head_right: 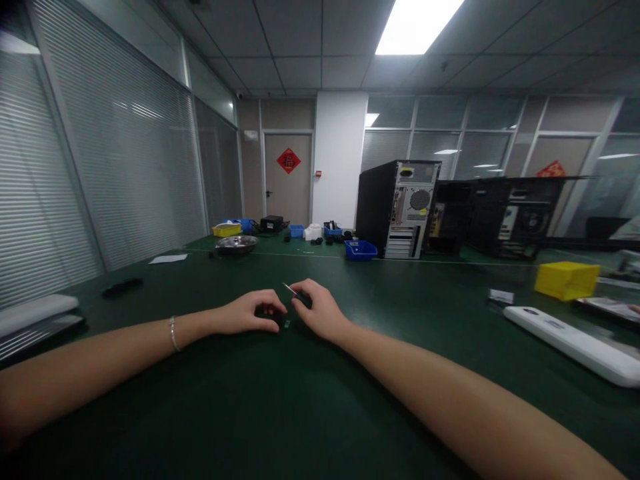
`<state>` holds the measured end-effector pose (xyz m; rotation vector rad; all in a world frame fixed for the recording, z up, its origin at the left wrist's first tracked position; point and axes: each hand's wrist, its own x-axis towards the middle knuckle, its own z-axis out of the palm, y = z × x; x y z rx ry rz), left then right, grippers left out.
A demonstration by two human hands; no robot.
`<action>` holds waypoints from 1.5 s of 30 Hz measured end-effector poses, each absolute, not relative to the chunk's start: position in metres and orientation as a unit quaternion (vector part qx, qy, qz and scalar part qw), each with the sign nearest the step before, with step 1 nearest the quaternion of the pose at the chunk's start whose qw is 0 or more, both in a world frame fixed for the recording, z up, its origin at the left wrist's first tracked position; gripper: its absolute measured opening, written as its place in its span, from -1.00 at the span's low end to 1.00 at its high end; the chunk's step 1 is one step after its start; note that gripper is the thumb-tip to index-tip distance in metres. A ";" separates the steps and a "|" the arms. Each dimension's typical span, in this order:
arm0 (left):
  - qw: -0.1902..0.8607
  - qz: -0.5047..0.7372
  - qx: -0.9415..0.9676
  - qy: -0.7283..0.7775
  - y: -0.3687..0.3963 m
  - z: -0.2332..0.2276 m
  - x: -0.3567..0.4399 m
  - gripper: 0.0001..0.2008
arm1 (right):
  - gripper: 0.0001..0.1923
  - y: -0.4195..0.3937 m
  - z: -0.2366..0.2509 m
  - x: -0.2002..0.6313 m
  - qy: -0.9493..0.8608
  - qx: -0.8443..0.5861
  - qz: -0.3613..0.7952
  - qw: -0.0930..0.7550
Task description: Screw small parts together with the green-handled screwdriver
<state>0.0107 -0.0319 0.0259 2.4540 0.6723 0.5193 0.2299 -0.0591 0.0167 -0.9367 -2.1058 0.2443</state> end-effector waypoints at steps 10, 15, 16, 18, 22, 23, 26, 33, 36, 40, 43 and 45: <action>0.304 0.195 0.889 0.282 -0.021 0.023 0.002 -0.52 | -0.68 -0.055 0.021 0.232 -0.837 -0.429 0.177 0.290; 0.302 0.170 0.895 0.280 -0.018 0.024 -0.001 -0.55 | -0.57 -0.060 0.027 0.232 -0.859 -0.431 0.207 0.180; 0.306 0.175 0.892 0.283 -0.018 0.025 -0.001 -0.55 | -0.58 -0.061 0.028 0.231 -0.863 -0.431 0.197 0.174; 0.324 0.191 0.880 0.289 -0.018 0.024 -0.001 -0.55 | -0.64 -0.063 0.029 0.230 -0.869 -0.428 0.173 0.175; 0.398 0.235 0.837 0.292 -0.017 0.021 0.000 -0.56 | -0.69 -0.065 0.026 0.230 -0.872 -0.417 0.167 0.194; 0.420 0.247 0.823 0.290 -0.017 0.020 0.001 -0.56 | -0.70 -0.065 0.025 0.231 -0.870 -0.415 0.170 0.206; 0.473 0.283 0.788 0.274 -0.018 0.018 0.006 -0.58 | -0.72 -0.064 0.022 0.232 -0.855 -0.411 0.157 0.274; 0.539 0.290 0.756 0.234 -0.030 0.016 0.020 -0.53 | -0.76 -0.066 0.019 0.228 -0.832 -0.379 0.102 0.391; 0.541 0.288 0.756 0.230 -0.034 0.016 0.022 -0.50 | -0.77 -0.068 0.019 0.227 -0.835 -0.372 0.103 0.393; 0.546 0.275 0.755 0.236 -0.035 0.018 0.021 -0.48 | -0.79 -0.070 0.021 0.225 -0.836 -0.374 0.106 0.387; 0.549 0.268 0.752 0.245 -0.035 0.019 0.021 -0.45 | -0.80 -0.072 0.022 0.224 -0.835 -0.375 0.111 0.387; 0.555 0.270 0.748 0.245 -0.036 0.019 0.021 -0.45 | -0.80 -0.074 0.024 0.223 -0.835 -0.374 0.113 0.388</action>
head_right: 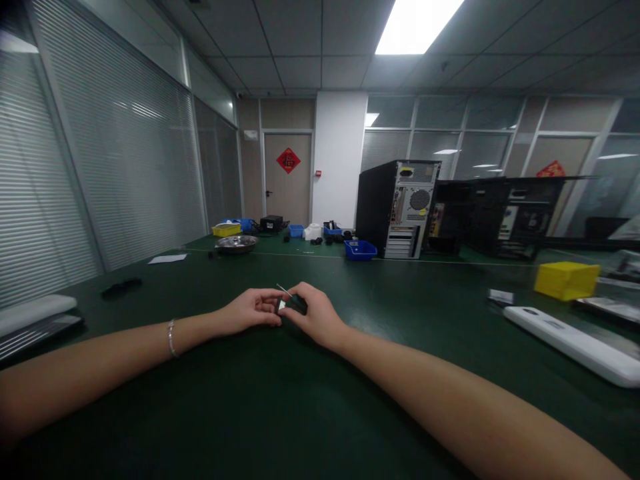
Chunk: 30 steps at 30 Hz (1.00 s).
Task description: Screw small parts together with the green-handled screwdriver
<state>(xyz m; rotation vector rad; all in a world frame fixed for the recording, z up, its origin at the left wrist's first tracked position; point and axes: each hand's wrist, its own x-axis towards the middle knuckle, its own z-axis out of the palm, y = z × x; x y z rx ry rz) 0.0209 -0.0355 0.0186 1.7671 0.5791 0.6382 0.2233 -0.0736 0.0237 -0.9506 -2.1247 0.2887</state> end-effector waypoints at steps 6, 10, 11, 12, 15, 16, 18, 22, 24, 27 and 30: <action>0.582 0.265 0.733 0.230 -0.037 0.018 0.024 -0.46 | -0.81 -0.075 0.025 0.221 -0.841 -0.351 0.112 0.395; 0.596 0.257 0.732 0.206 -0.038 0.020 0.025 -0.50 | -0.79 -0.073 0.022 0.221 -0.847 -0.336 0.101 0.400; 0.594 0.255 0.736 0.201 -0.039 0.021 0.026 -0.52 | -0.79 -0.072 0.022 0.221 -0.848 -0.336 0.098 0.399; 0.587 0.255 0.742 0.198 -0.040 0.022 0.026 -0.55 | -0.79 -0.072 0.021 0.221 -0.849 -0.336 0.096 0.396; 0.560 0.259 0.761 0.203 -0.042 0.024 0.027 -0.65 | -0.79 -0.072 0.021 0.222 -0.851 -0.340 0.088 0.391; 0.553 0.262 0.763 0.207 -0.042 0.025 0.028 -0.66 | -0.78 -0.073 0.021 0.222 -0.851 -0.343 0.085 0.389; 0.549 0.267 0.763 0.213 -0.041 0.024 0.029 -0.66 | -0.76 -0.073 0.021 0.221 -0.852 -0.351 0.076 0.382; 0.543 0.279 0.761 0.219 -0.040 0.022 0.030 -0.63 | -0.76 -0.074 0.022 0.220 -0.853 -0.362 0.053 0.373; 0.530 0.286 0.766 0.228 -0.040 0.022 0.030 -0.62 | -0.77 -0.074 0.022 0.220 -0.854 -0.364 0.049 0.368; 0.507 0.313 0.763 0.252 -0.035 0.020 0.028 -0.65 | -0.77 -0.075 0.022 0.220 -0.852 -0.367 0.049 0.370; 0.483 0.387 0.734 0.280 -0.015 0.019 0.020 -0.68 | -0.73 -0.076 0.022 0.221 -0.848 -0.364 0.054 0.381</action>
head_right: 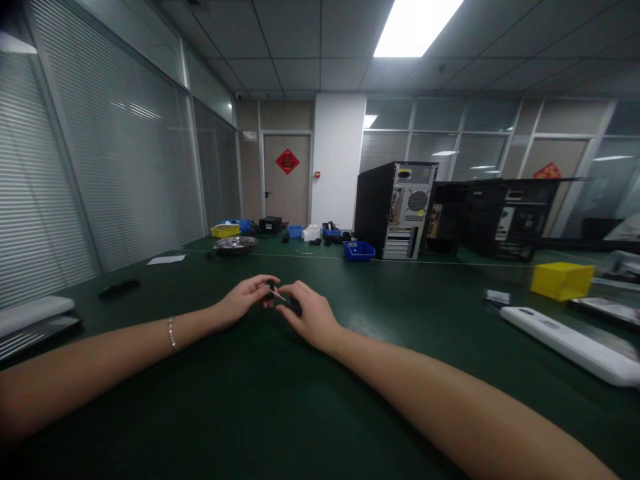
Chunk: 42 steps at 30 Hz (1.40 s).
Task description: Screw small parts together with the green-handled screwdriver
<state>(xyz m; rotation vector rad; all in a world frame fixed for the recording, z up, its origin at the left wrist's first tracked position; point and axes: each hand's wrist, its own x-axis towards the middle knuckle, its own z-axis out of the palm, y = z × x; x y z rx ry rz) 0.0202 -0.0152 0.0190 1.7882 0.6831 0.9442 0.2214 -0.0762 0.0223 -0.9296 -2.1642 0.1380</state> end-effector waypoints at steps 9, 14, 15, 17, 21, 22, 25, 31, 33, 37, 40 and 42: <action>0.355 0.644 0.501 0.456 0.078 0.026 -0.079 -0.82 | -0.77 -0.078 0.023 0.226 -0.866 -0.349 0.064 0.353; 0.314 0.675 0.432 0.509 0.092 0.025 -0.126 -0.85 | -0.78 -0.075 0.021 0.230 -0.873 -0.340 0.067 0.343; 0.310 0.678 0.426 0.513 0.092 0.026 -0.131 -0.85 | -0.78 -0.075 0.020 0.230 -0.874 -0.340 0.067 0.342; 0.305 0.680 0.424 0.515 0.092 0.028 -0.134 -0.87 | -0.79 -0.075 0.020 0.231 -0.875 -0.339 0.066 0.339; 0.336 0.650 0.465 0.498 0.085 0.029 -0.118 -0.86 | -0.79 -0.075 0.022 0.230 -0.871 -0.350 0.075 0.338; 0.352 0.635 0.484 0.489 0.081 0.028 -0.109 -0.84 | -0.79 -0.074 0.023 0.229 -0.866 -0.358 0.082 0.339; 0.404 0.580 0.543 0.453 0.066 0.025 -0.076 -0.75 | -0.78 -0.070 0.023 0.226 -0.847 -0.389 0.102 0.349; 0.428 0.390 0.739 0.345 0.015 0.019 -0.009 -0.61 | -0.72 -0.061 0.017 0.229 -0.827 -0.394 0.095 0.390; 0.400 0.339 0.793 0.312 -0.003 0.020 0.003 -0.67 | -0.70 -0.061 0.016 0.231 -0.831 -0.380 0.093 0.396; 0.289 0.303 0.857 0.299 -0.026 0.027 0.012 -0.72 | -0.69 -0.062 0.015 0.232 -0.842 -0.372 0.092 0.379; 0.258 0.318 0.862 0.297 -0.030 0.029 0.012 -0.72 | -0.67 -0.061 0.014 0.232 -0.848 -0.377 0.075 0.364; 0.255 0.328 0.860 0.297 -0.029 0.028 0.011 -0.72 | -0.66 -0.061 0.013 0.232 -0.851 -0.380 0.061 0.358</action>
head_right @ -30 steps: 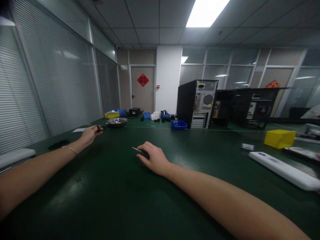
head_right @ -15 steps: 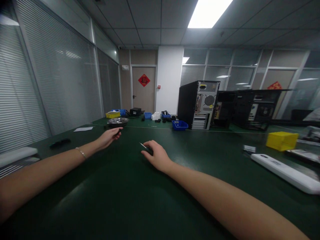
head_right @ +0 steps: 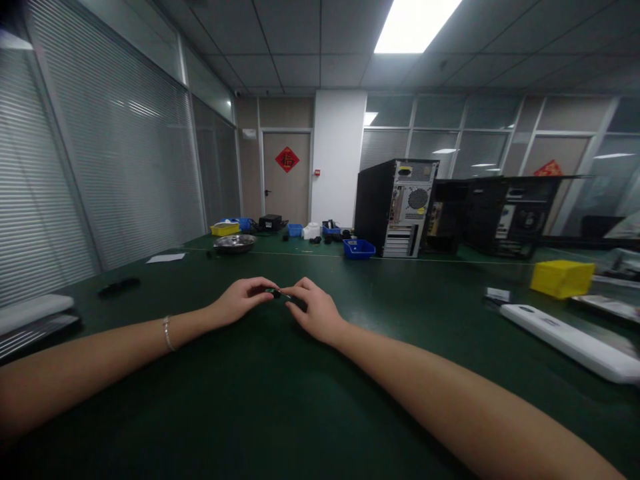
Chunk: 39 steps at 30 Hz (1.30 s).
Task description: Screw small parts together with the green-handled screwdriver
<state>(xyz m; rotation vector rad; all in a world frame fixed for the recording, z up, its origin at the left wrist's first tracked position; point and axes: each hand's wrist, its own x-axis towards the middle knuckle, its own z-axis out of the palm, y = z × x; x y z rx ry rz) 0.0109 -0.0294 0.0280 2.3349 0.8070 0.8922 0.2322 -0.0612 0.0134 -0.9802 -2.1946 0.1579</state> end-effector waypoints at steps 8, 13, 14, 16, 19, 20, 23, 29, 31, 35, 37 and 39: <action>0.187 0.329 0.873 0.308 -0.032 0.026 0.010 -0.73 | -0.65 -0.061 0.013 0.232 -0.860 -0.381 0.040 0.337; 0.235 0.325 0.861 0.312 -0.032 0.026 0.009 -0.71 | -0.64 -0.064 0.016 0.233 -0.870 -0.367 0.039 0.328; 0.249 0.328 0.857 0.310 -0.031 0.026 0.010 -0.71 | -0.63 -0.064 0.016 0.233 -0.872 -0.363 0.040 0.327; 0.276 0.333 0.848 0.306 -0.029 0.026 0.010 -0.71 | -0.63 -0.064 0.016 0.234 -0.874 -0.356 0.042 0.327; 0.332 0.334 0.828 0.305 -0.029 0.025 0.012 -0.69 | -0.62 -0.062 0.015 0.233 -0.872 -0.350 0.045 0.338; 0.349 0.333 0.821 0.305 -0.029 0.024 0.012 -0.69 | -0.62 -0.061 0.014 0.233 -0.871 -0.349 0.046 0.342; 0.368 0.331 0.814 0.305 -0.029 0.022 0.013 -0.68 | -0.62 -0.060 0.013 0.232 -0.869 -0.348 0.049 0.348; 0.380 0.363 0.795 0.303 -0.024 0.018 0.014 -0.68 | -0.63 -0.062 0.015 0.231 -0.854 -0.357 0.067 0.371; 0.406 0.371 0.776 0.310 -0.024 0.019 0.016 -0.66 | -0.65 -0.062 0.015 0.232 -0.848 -0.359 0.078 0.381; 0.422 0.365 0.769 0.310 -0.027 0.021 0.017 -0.64 | -0.69 -0.061 0.015 0.232 -0.860 -0.335 0.106 0.371; 0.405 0.362 0.786 0.293 -0.029 0.021 0.017 -0.65 | -0.71 -0.062 0.016 0.232 -0.873 -0.310 0.117 0.359; 0.399 0.357 0.797 0.279 -0.029 0.020 0.016 -0.64 | -0.72 -0.063 0.017 0.231 -0.881 -0.291 0.127 0.351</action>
